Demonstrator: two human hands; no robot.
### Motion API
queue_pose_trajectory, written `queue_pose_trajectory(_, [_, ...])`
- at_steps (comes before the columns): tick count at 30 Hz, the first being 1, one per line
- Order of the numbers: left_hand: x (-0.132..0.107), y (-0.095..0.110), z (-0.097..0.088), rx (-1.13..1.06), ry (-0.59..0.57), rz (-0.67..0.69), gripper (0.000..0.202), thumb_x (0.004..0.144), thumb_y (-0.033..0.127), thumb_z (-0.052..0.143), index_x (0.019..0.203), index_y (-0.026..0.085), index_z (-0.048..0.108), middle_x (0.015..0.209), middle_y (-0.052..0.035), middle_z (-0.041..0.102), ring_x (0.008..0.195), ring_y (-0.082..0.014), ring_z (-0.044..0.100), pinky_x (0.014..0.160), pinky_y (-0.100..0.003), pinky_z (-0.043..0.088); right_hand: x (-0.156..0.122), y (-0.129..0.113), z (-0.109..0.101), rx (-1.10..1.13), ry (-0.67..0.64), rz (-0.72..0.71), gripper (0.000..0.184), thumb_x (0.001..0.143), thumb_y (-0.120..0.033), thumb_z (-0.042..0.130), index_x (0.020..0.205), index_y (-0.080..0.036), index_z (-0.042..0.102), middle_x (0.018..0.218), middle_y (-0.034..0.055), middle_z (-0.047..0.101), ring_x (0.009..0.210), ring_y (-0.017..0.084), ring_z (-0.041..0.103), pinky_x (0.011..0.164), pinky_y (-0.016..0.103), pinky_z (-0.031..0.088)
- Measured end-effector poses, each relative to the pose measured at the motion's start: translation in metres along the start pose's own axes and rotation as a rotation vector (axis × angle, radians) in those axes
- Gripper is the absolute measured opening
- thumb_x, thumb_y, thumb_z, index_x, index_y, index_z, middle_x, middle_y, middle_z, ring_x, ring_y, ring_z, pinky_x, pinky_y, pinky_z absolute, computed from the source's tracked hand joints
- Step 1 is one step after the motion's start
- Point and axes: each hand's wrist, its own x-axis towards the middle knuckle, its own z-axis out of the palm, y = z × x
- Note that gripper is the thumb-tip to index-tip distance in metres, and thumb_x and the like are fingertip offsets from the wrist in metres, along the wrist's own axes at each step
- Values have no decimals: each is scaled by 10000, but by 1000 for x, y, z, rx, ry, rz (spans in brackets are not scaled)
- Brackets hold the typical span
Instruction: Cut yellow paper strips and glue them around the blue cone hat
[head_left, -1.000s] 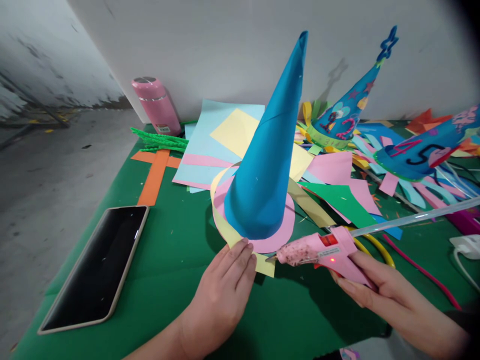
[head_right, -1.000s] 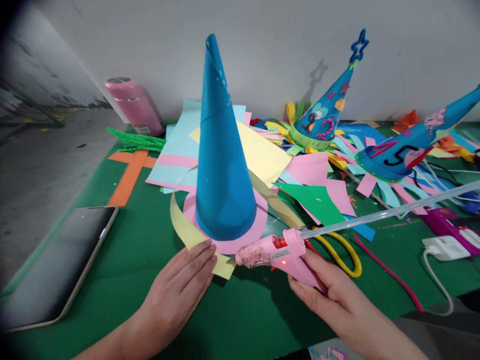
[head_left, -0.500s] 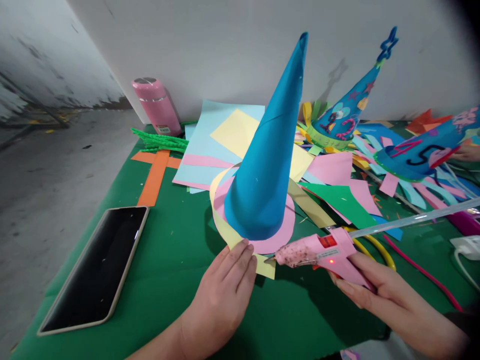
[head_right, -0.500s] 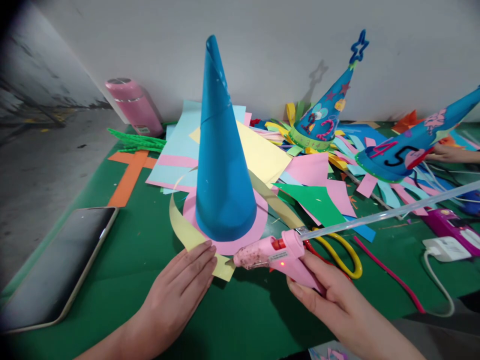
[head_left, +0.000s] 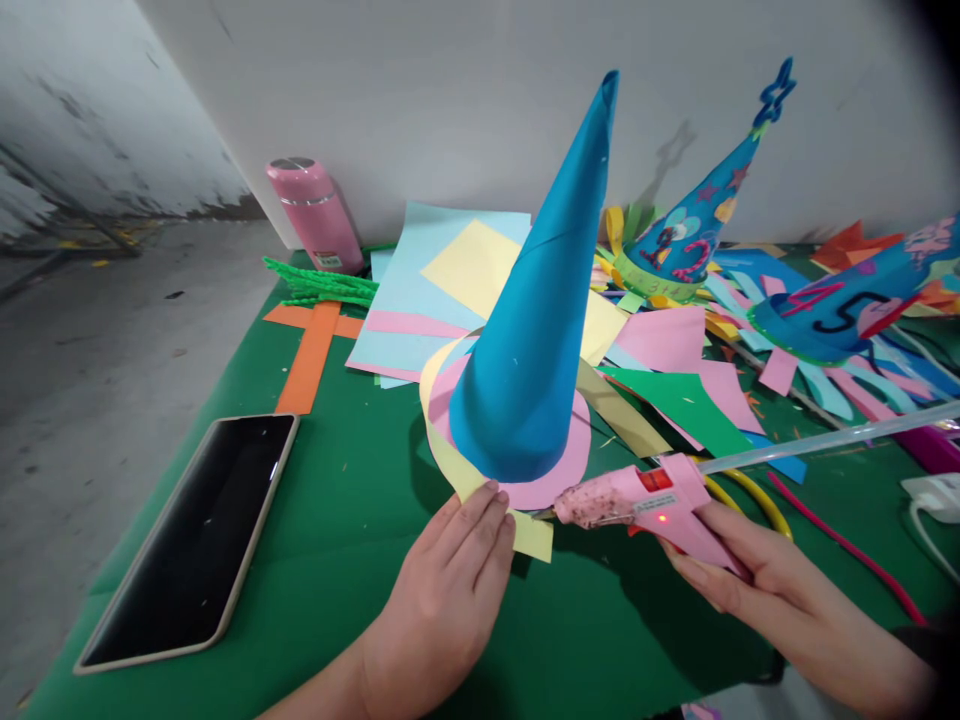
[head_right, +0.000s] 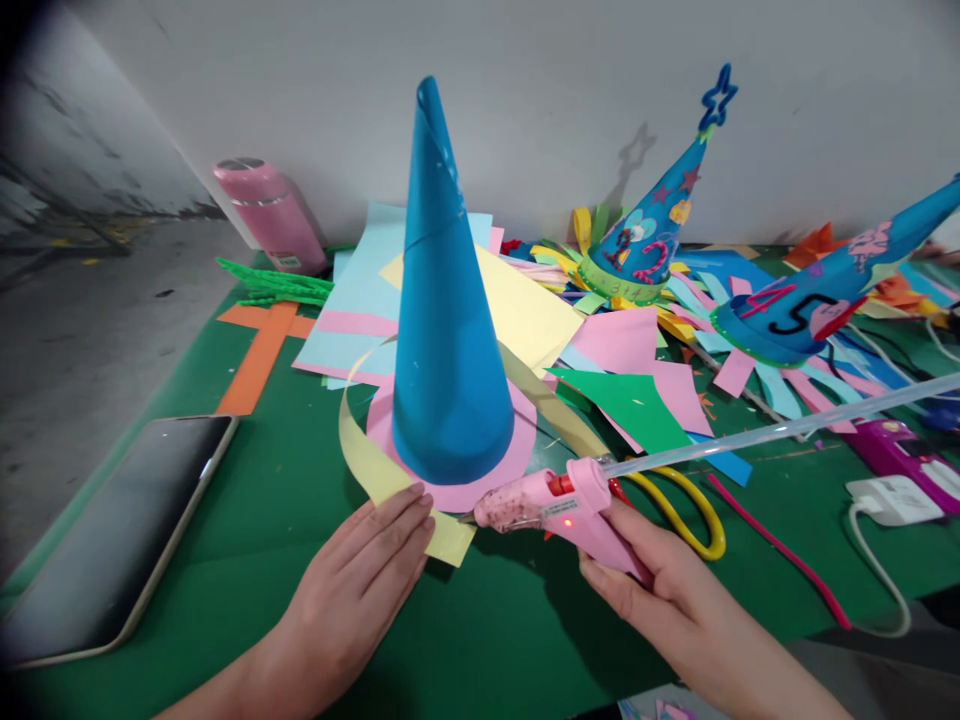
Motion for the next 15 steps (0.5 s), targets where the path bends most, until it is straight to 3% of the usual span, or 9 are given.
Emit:
queue_pose_trajectory(4, [0,0,-1,5,-16,5,289,818,26,368,920,61,636,987,-142,661,977,-264,585,777,-402,510,-1,-3,1,2,-41,33,405,792,-387,528,1177,-262,508,967,52,628,888,223,599,668,253,537])
queue_pose_trajectory(10, [2,-1,-2,2,-21,5,285,822,28,372,932,59,633,991,-141,660,981,-263,583,783,-397,506,-7,-4,1,73,-85,40,436,793,-354,540,1216,-261,488,1239,54,527,1098,246,511,905,315,439])
queue_pose_trajectory(15, [2,-1,-1,-12,10,2,265,816,24,384,900,50,634,961,-148,666,963,-269,592,770,-409,513,-14,-1,5,153,-82,93,460,788,-350,557,1234,-286,464,1212,30,548,1000,206,564,823,248,490])
